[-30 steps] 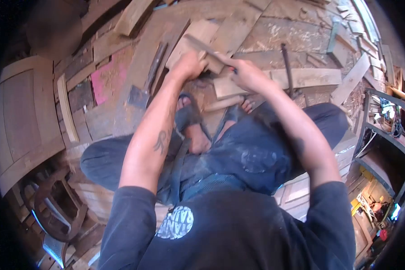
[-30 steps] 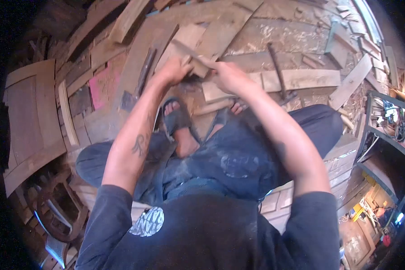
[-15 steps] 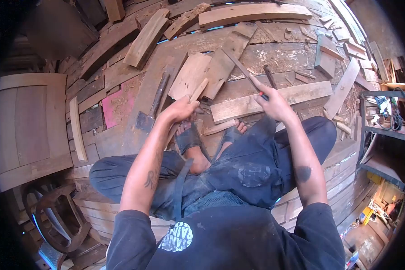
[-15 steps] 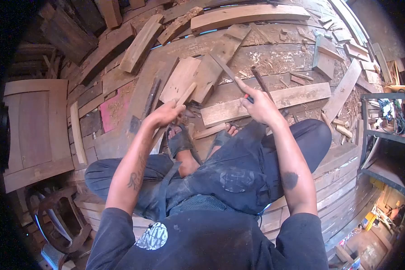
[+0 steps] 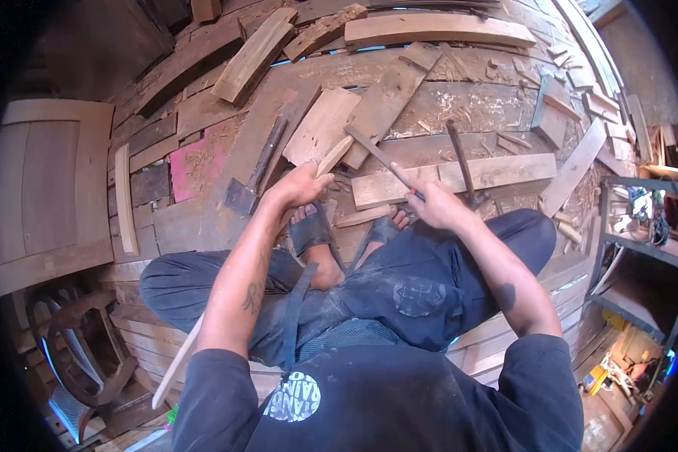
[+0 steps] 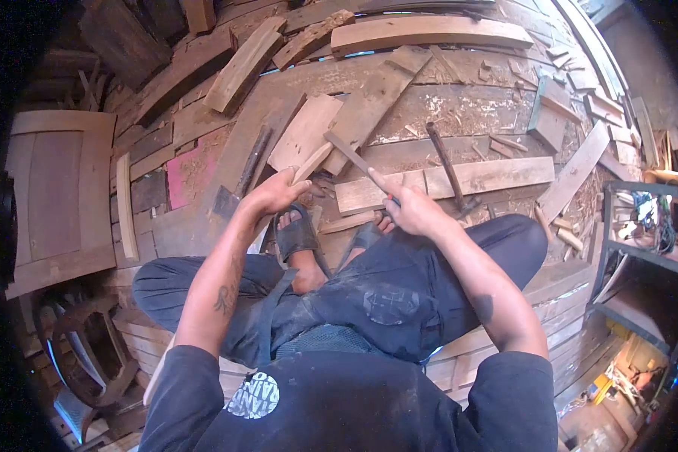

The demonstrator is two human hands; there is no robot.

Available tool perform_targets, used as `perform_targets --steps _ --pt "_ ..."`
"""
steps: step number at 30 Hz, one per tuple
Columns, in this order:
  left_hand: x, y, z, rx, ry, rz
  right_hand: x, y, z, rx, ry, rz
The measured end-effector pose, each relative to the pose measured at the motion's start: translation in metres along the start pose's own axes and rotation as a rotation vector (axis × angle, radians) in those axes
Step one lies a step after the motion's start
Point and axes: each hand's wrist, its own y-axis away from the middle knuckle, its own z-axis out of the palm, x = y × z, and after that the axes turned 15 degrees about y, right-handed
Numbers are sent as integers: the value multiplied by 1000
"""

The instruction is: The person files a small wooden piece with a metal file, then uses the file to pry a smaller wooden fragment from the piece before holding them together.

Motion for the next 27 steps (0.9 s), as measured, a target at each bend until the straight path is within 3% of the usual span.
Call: perform_targets --steps 5,12,14,16,20,21,24,27 --pt "19 11 -7 -55 95 -31 22 21 11 88 159 -140" --pt "0 9 21 109 -2 37 -41 -48 9 -112 -49 31" --pt "-1 7 22 132 -71 91 -55 -79 0 -65 26 23" --pt "9 10 18 81 17 17 -32 -103 30 213 222 -174" --pt "6 10 16 64 143 52 -26 -52 11 50 102 -54" --pt "18 16 9 32 201 -28 -20 -37 9 31 93 -49" --pt "9 10 18 136 97 46 -8 -5 2 70 236 -100" --pt "16 13 28 223 -60 17 -17 -22 11 12 45 -26"
